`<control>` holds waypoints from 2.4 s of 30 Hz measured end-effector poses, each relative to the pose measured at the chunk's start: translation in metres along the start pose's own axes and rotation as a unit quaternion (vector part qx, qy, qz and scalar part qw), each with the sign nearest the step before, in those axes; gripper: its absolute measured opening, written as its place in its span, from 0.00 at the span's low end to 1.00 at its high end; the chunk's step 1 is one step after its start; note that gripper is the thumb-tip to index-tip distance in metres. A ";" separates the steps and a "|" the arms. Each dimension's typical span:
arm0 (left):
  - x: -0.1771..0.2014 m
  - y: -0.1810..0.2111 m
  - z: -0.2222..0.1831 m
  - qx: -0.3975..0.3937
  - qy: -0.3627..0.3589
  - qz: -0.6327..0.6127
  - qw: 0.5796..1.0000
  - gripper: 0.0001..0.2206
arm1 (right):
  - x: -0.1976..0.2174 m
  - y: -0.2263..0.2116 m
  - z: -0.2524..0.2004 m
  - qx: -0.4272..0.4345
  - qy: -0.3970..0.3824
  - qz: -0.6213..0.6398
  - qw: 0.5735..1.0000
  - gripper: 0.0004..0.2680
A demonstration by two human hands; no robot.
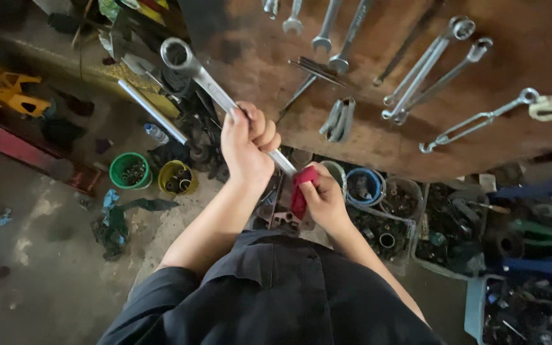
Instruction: Wiping and organizing wrenches on a tool board in a workshop.
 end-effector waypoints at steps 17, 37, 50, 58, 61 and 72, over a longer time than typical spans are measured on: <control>0.019 0.015 -0.040 0.037 0.136 -0.129 0.982 0.16 | 0.061 0.073 -0.094 -0.138 0.039 0.500 0.854 0.13; -0.029 0.027 -0.099 -0.012 0.043 -0.148 0.988 0.16 | 0.020 0.015 -0.152 -0.110 -0.098 0.620 0.770 0.20; -0.057 0.057 -0.068 0.164 -0.423 -0.057 0.889 0.23 | -0.037 0.047 -0.072 -0.322 -0.159 0.239 0.902 0.14; 0.026 0.084 0.016 0.069 -0.084 -0.158 0.981 0.17 | -0.063 0.017 -0.032 -0.150 0.017 0.390 0.909 0.16; 0.086 0.072 0.045 0.070 0.071 -0.227 0.969 0.17 | -0.080 0.019 -0.017 -0.110 0.041 0.520 0.846 0.16; 0.099 0.107 0.090 0.121 0.048 -0.194 0.972 0.19 | -0.116 0.009 0.044 -0.204 -0.069 0.185 0.959 0.11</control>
Point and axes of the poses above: each hand's wrist, its own z-axis towards the middle knuckle, its own x-axis out of the back of the hand, y = z × x, the point moved 4 cm from there along z, towards the middle knuckle, and after that the axes turned 7 degrees about -x, right-handed, at the moved point
